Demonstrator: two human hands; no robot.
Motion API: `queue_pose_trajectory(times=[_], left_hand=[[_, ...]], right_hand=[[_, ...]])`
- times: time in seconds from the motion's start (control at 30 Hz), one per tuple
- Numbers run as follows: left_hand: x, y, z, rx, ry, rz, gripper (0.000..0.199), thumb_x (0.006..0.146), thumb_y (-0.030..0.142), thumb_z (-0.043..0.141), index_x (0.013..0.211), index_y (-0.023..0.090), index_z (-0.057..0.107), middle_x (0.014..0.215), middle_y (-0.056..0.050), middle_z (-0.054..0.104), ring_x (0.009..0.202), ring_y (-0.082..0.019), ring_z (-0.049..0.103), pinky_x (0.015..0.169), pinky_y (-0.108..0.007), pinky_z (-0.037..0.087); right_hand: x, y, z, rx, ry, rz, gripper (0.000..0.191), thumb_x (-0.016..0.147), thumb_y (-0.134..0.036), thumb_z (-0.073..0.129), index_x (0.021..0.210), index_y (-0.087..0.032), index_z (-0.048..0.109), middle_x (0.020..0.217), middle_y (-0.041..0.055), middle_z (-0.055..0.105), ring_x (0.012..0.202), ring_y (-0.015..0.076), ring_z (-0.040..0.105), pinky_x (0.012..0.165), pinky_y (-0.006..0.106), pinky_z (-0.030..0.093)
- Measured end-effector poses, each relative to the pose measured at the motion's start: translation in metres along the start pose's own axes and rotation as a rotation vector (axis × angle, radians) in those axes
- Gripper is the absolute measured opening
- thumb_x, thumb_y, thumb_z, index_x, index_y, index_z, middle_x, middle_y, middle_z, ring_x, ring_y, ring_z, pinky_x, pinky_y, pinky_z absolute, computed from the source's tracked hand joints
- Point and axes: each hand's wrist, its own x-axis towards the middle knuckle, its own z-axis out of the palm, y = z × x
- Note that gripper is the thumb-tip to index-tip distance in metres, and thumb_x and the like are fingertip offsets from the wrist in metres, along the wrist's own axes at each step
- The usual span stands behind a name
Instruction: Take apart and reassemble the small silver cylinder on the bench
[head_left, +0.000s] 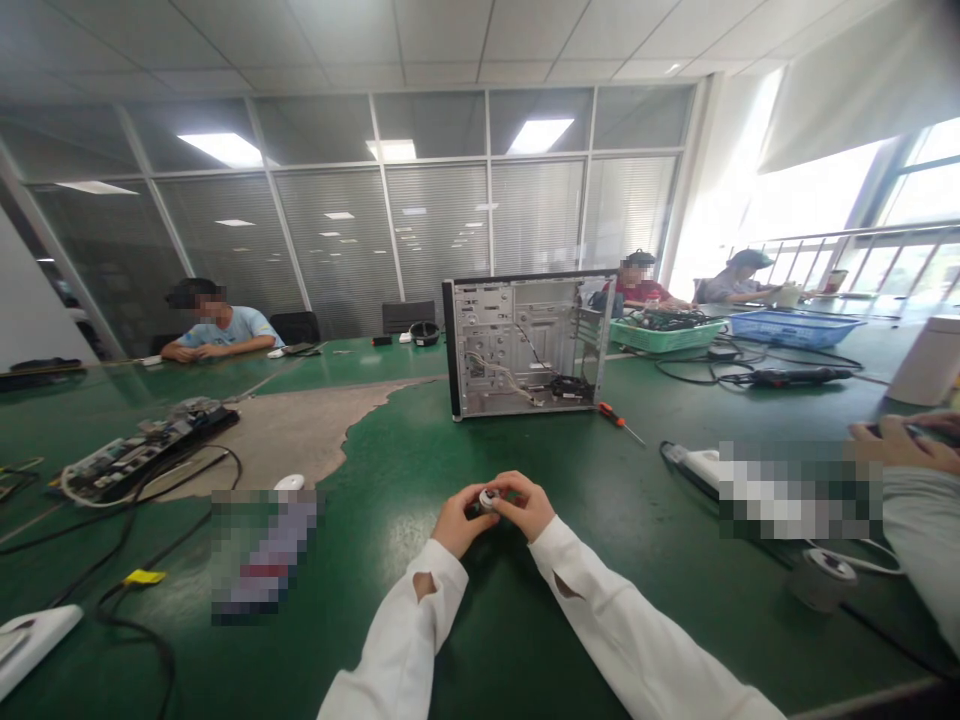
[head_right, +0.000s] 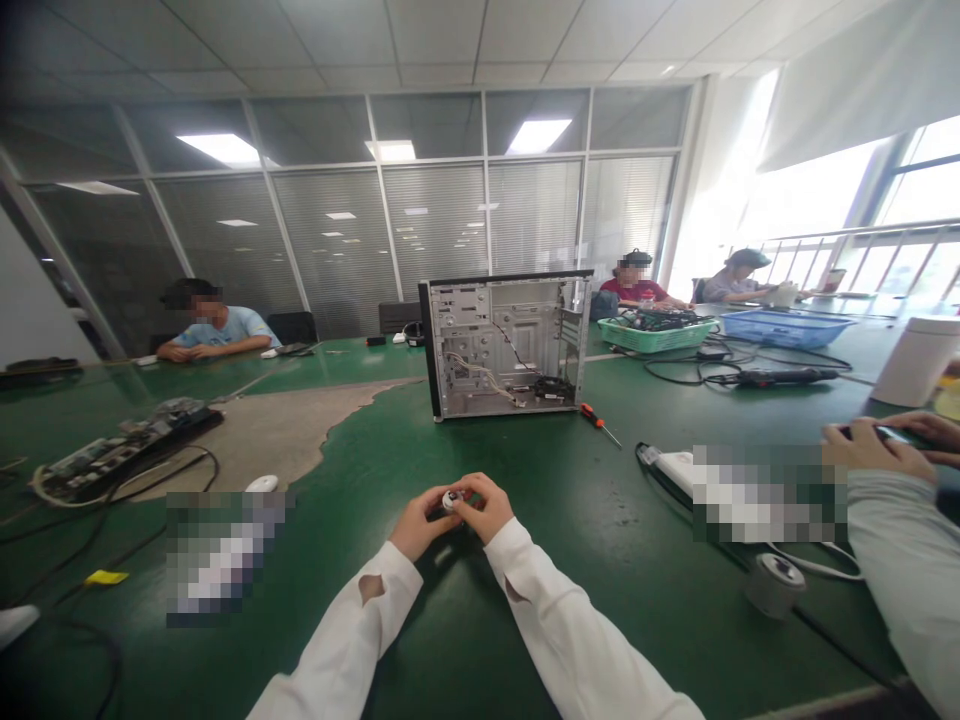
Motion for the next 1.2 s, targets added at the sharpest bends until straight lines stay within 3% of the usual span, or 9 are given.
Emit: queue_pose_trajectory(times=[0.3, 0.5, 0.6, 0.73, 0.87, 0.97, 1.1, 1.2], left_hand=[[-0.003, 0.012, 0.004, -0.001, 0.022, -0.016, 0.037, 0.054, 0.016, 0.067, 0.09, 0.019, 0.062, 0.092, -0.005, 0.062, 0.089, -0.022, 0.053, 0.084, -0.032, 0.037], [-0.002, 0.011, 0.004, 0.057, 0.043, -0.008, 0.036, 0.054, 0.017, 0.066, 0.09, 0.02, 0.062, 0.091, -0.004, 0.062, 0.089, -0.022, 0.053, 0.083, -0.032, 0.037], [0.0, 0.005, 0.0, 0.098, 0.107, -0.011, 0.034, 0.055, 0.018, 0.066, 0.089, 0.02, 0.062, 0.091, -0.005, 0.062, 0.089, -0.022, 0.053, 0.083, -0.033, 0.037], [0.003, 0.001, -0.006, 0.054, 0.251, -0.044, 0.034, 0.052, 0.017, 0.067, 0.086, 0.02, 0.062, 0.089, -0.004, 0.063, 0.088, -0.021, 0.054, 0.084, -0.034, 0.036], [0.004, 0.001, -0.012, -0.025, 0.348, -0.08, 0.034, 0.049, 0.014, 0.068, 0.082, 0.02, 0.062, 0.085, -0.004, 0.063, 0.087, -0.021, 0.055, 0.086, -0.035, 0.035], [0.005, 0.0, -0.015, -0.053, 0.367, -0.098, 0.038, 0.047, 0.008, 0.068, 0.082, 0.02, 0.061, 0.085, -0.004, 0.063, 0.088, -0.021, 0.055, 0.088, -0.037, 0.034], [0.007, -0.005, -0.017, -0.062, 0.356, -0.115, 0.046, 0.045, -0.004, 0.061, 0.084, 0.021, 0.06, 0.087, -0.003, 0.062, 0.09, -0.021, 0.054, 0.09, -0.039, 0.032], [0.009, -0.009, -0.017, -0.062, 0.359, -0.126, 0.047, 0.045, -0.01, 0.05, 0.08, 0.019, 0.061, 0.084, -0.002, 0.062, 0.09, -0.021, 0.054, 0.091, -0.038, 0.032]], right_hand=[[-0.004, -0.012, 0.002, -0.123, 0.034, -0.122, 0.009, 0.063, -0.021, 0.056, 0.07, -0.022, 0.062, 0.08, 0.0023, 0.055, 0.065, 0.0122, 0.05, 0.052, 0.023, 0.039], [-0.002, -0.016, -0.002, -0.144, 0.164, -0.186, 0.009, 0.068, -0.022, 0.051, 0.072, -0.021, 0.059, 0.083, 0.0039, 0.055, 0.073, 0.0148, 0.052, 0.058, 0.026, 0.04], [0.004, -0.001, -0.009, -0.207, 0.217, -0.091, 0.01, 0.069, -0.024, 0.05, 0.073, -0.02, 0.058, 0.083, 0.0038, 0.056, 0.072, 0.0146, 0.051, 0.058, 0.026, 0.039], [0.009, 0.026, -0.016, -0.273, 0.113, 0.073, 0.005, 0.058, -0.02, 0.057, 0.062, -0.022, 0.059, 0.061, -0.0012, 0.054, 0.058, 0.0125, 0.048, 0.058, 0.027, 0.037], [0.011, 0.038, -0.017, -0.212, 0.053, 0.105, 0.01, 0.049, -0.013, 0.059, 0.052, -0.023, 0.059, 0.053, -0.0036, 0.053, 0.052, 0.0099, 0.044, 0.056, 0.026, 0.036], [0.014, 0.04, -0.021, -0.102, 0.024, 0.143, 0.017, 0.043, -0.011, 0.061, 0.056, -0.022, 0.06, 0.052, -0.005, 0.055, 0.05, 0.0092, 0.045, 0.055, 0.026, 0.038], [0.02, 0.044, -0.036, 0.114, 0.127, 0.238, 0.023, 0.048, -0.017, 0.059, 0.071, -0.02, 0.059, 0.059, -0.0026, 0.059, 0.051, 0.0109, 0.051, 0.05, 0.027, 0.043], [0.021, 0.046, -0.049, 0.272, 0.224, 0.293, 0.016, 0.054, -0.02, 0.057, 0.07, -0.018, 0.057, 0.061, 0.0018, 0.059, 0.054, 0.0133, 0.055, 0.051, 0.03, 0.046]])
